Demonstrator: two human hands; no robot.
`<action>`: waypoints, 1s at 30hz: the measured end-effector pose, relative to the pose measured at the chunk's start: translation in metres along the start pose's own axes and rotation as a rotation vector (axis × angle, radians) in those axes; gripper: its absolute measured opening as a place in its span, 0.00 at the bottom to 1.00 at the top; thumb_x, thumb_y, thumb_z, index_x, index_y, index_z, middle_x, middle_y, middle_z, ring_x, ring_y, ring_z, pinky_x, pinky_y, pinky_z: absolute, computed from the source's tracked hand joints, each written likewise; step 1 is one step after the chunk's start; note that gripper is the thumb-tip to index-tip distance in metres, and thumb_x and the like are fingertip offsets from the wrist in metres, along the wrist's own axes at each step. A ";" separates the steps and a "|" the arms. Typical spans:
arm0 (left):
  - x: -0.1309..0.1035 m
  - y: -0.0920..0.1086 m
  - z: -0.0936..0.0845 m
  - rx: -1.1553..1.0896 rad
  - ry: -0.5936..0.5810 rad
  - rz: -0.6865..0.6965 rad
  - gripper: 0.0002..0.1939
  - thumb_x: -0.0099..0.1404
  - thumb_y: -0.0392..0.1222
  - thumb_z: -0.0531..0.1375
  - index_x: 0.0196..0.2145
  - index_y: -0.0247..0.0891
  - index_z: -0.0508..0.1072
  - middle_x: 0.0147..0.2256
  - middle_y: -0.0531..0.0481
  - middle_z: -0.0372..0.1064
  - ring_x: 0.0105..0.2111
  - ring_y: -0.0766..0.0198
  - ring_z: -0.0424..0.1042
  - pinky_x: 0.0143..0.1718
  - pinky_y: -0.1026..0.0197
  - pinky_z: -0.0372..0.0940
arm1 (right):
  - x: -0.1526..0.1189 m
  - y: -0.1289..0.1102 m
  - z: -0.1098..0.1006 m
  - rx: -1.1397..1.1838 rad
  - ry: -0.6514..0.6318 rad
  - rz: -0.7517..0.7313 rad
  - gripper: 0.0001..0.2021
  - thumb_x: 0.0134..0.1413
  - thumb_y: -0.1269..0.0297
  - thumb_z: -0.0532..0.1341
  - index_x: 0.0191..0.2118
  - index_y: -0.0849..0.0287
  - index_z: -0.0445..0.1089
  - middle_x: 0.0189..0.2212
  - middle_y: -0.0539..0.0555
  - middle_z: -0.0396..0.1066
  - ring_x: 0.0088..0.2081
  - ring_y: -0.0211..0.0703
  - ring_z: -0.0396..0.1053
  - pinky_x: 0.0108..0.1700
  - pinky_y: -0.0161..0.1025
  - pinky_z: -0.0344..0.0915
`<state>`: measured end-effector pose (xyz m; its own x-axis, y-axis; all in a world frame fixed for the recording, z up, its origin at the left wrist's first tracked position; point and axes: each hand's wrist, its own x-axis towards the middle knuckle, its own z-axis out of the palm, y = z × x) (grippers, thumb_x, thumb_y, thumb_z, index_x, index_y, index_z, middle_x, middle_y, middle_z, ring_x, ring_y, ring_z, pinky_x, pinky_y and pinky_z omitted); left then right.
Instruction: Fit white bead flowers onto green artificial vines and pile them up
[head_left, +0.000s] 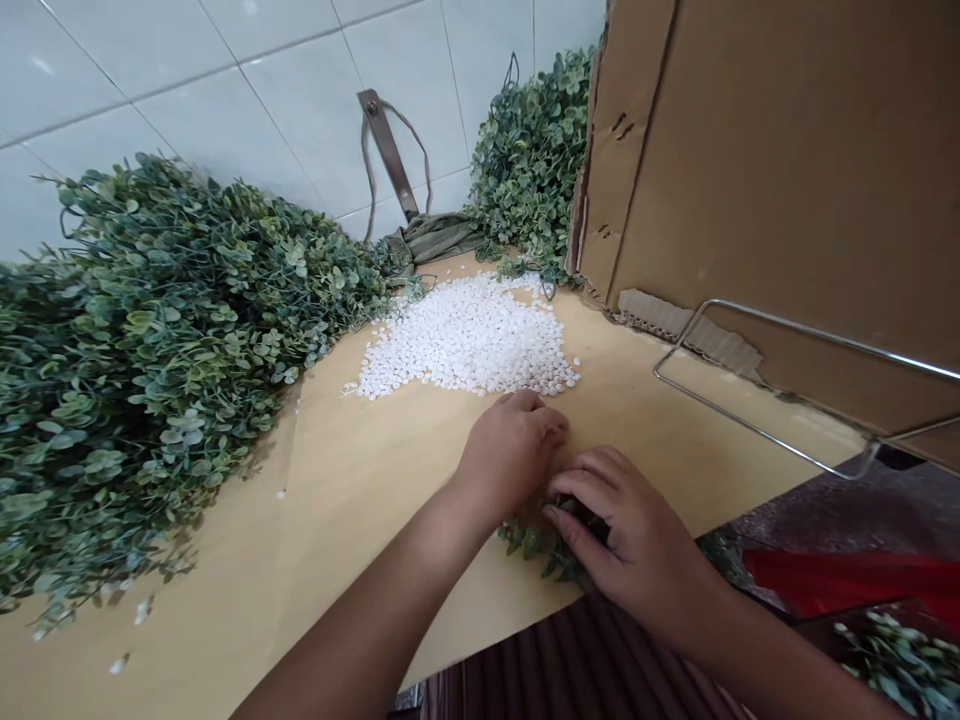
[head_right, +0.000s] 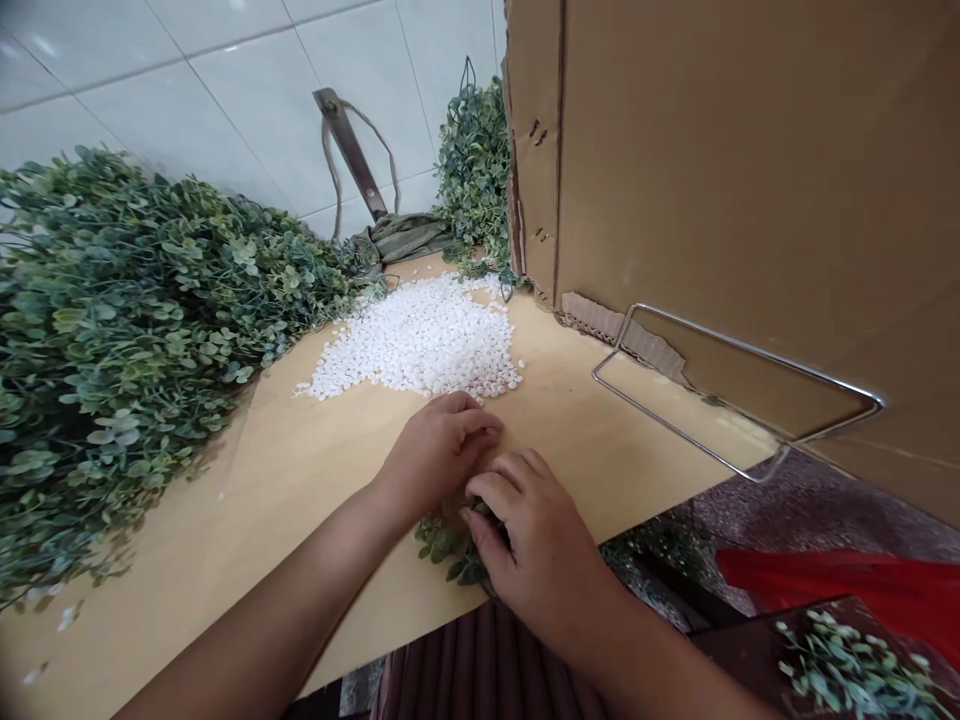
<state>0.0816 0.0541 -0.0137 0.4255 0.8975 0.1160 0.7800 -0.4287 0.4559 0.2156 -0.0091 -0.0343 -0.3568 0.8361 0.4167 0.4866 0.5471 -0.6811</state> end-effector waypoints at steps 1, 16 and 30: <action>0.000 0.000 -0.001 0.023 -0.010 -0.001 0.09 0.60 0.34 0.55 0.32 0.38 0.76 0.33 0.46 0.70 0.37 0.58 0.68 0.40 0.56 0.63 | 0.000 0.001 -0.002 0.008 -0.002 0.006 0.05 0.53 0.77 0.55 0.32 0.63 0.67 0.30 0.57 0.66 0.36 0.47 0.61 0.37 0.44 0.62; -0.037 -0.012 -0.021 -1.119 0.167 -0.501 0.06 0.48 0.38 0.65 0.27 0.35 0.76 0.24 0.52 0.70 0.22 0.71 0.63 0.27 0.66 0.60 | 0.019 0.003 -0.006 0.069 -0.055 0.172 0.08 0.57 0.68 0.52 0.32 0.61 0.67 0.27 0.53 0.70 0.31 0.42 0.67 0.34 0.38 0.62; -0.044 -0.027 -0.023 -1.260 0.080 -0.531 0.10 0.49 0.42 0.66 0.30 0.35 0.78 0.21 0.52 0.69 0.22 0.71 0.64 0.25 0.67 0.58 | 0.037 -0.004 0.016 0.314 -0.032 0.270 0.07 0.53 0.68 0.54 0.32 0.62 0.68 0.25 0.51 0.70 0.26 0.37 0.66 0.28 0.32 0.64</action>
<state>0.0314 0.0287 -0.0109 0.1485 0.9447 -0.2923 -0.1205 0.3107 0.9429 0.1874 0.0188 -0.0260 -0.2771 0.9434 0.1825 0.3010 0.2656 -0.9159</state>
